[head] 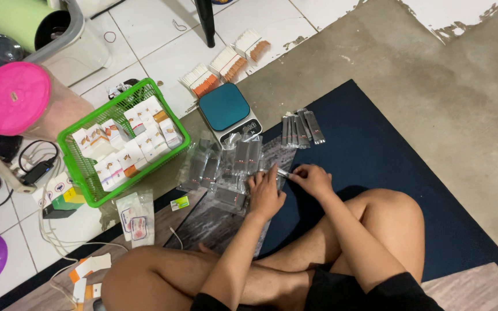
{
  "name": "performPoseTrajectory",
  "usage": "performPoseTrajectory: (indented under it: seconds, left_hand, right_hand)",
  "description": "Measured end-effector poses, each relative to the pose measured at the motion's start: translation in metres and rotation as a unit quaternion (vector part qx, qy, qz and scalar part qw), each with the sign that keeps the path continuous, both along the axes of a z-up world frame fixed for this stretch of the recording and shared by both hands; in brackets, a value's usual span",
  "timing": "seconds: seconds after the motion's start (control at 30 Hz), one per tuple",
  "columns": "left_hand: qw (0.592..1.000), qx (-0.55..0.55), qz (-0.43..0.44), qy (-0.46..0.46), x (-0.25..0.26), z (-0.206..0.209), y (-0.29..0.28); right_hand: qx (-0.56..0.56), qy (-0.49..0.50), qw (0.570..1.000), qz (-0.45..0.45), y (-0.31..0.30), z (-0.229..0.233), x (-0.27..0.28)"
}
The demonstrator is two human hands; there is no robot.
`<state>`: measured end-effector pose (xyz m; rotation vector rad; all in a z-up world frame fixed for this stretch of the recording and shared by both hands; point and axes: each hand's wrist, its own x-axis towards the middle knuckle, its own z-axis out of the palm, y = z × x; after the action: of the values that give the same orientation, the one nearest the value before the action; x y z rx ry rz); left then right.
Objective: The person places small white rectangular items into clear plastic sleeves by hand, then uses a lighter to seal the edges of the sleeves one at a time.
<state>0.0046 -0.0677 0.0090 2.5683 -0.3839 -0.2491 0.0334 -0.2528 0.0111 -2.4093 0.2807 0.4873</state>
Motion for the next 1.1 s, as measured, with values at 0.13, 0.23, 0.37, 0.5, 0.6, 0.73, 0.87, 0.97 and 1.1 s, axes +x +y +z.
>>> performPoseTrajectory:
  seconds: [0.13, 0.23, 0.37, 0.5, 0.6, 0.73, 0.87, 0.97, 1.1]
  left_hand:
    - [1.000, -0.005, -0.012, 0.013, -0.004, -0.009, -0.008]
    - [1.000, 0.010, -0.018, 0.003, -0.007, -0.003, -0.009]
    - [1.000, 0.002, -0.016, 0.021, -0.005, -0.007, -0.007]
    - [1.000, -0.008, -0.020, 0.011, -0.006, -0.001, -0.007]
    - [0.999, -0.026, -0.020, 0.011, -0.006, -0.004, -0.006]
    - [0.999, -0.028, -0.030, 0.011, -0.009, -0.005, -0.005]
    - [0.997, -0.064, -0.017, 0.037, -0.012, -0.006, -0.004]
    - [0.990, -0.125, 0.007, 0.068, -0.007, -0.015, -0.007]
    - [0.958, -0.259, 0.057, 0.111, -0.007, -0.010, -0.007]
  right_hand:
    - [-0.044, -0.020, 0.999, 0.006, 0.001, -0.015, 0.004]
    - [-0.033, -0.003, 0.999, 0.007, -0.010, -0.035, 0.006]
    - [0.001, 0.002, 1.000, -0.018, -0.016, -0.052, 0.006]
    - [-0.053, -0.003, 0.999, 0.001, -0.012, -0.044, 0.006]
    - [-0.073, -0.015, 0.997, 0.002, -0.010, -0.039, 0.004]
    - [-0.100, -0.019, 0.995, 0.014, -0.009, -0.037, 0.000]
    - [-0.097, -0.054, 0.994, 0.021, -0.005, -0.039, -0.004]
    - [-0.091, -0.101, 0.990, 0.043, -0.005, -0.044, -0.002]
    - [0.008, -0.116, 0.993, 0.022, -0.011, -0.074, 0.000]
